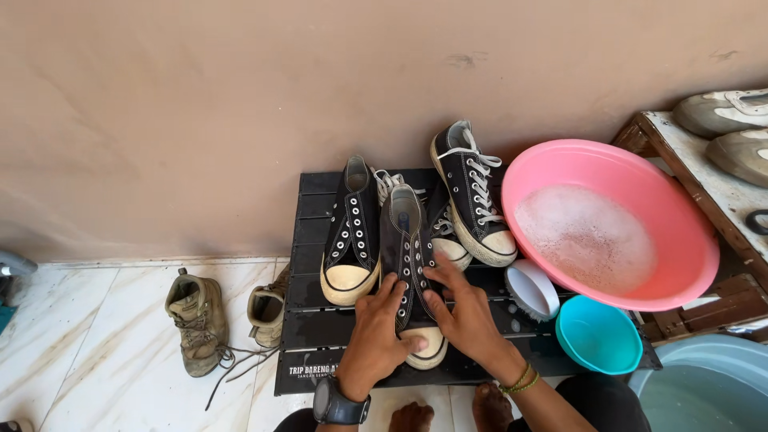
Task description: The person removes the laces from a black sneaker and then scrubs the shoe's sole and sides with a brush dipped in soapy water. The person repeatedly dips the brush into a pink basin to apply soap while cleaning the shoe.
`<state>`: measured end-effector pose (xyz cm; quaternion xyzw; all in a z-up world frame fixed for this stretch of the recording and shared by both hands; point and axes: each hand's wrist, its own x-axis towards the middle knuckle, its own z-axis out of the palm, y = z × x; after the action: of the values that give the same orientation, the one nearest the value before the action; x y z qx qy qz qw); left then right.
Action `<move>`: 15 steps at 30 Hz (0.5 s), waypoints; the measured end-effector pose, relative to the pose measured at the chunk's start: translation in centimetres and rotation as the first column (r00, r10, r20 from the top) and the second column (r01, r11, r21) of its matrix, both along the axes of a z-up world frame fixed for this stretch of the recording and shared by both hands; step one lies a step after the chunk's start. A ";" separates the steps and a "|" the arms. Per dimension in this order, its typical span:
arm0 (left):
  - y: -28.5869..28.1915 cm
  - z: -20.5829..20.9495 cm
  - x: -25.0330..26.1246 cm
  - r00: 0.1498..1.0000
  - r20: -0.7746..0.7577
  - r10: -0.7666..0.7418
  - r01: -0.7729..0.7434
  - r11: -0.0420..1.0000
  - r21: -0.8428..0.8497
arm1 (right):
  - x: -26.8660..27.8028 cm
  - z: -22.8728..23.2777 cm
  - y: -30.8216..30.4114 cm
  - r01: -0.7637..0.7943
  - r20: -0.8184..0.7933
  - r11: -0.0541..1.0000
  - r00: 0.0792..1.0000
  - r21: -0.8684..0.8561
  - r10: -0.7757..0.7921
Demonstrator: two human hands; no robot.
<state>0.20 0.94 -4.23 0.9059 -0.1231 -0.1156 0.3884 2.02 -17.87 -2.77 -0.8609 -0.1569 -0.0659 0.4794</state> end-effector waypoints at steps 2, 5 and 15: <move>-0.2 -0.5 0.0 1.000 0.021 -0.022 0.021 0.999 0.031 | 0.8 -3.6 -0.7 -0.051 0.135 0.993 0.989 -0.110 0.065; -0.4 -0.3 0.3 0.998 0.047 -0.032 0.029 0.998 0.053 | 1.4 -4.3 -0.9 -0.074 0.258 0.971 0.957 -0.226 0.133; -1.0 -1.8 0.3 0.968 0.247 -0.032 0.004 0.994 0.113 | 1.4 -5.5 0.3 0.229 0.267 0.969 0.944 -0.096 -0.197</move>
<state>0.48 -0.07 -6.03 0.9323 -0.1722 -0.0114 0.3178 3.44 -17.55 -8.26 -0.8856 -0.1269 -0.2176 0.3903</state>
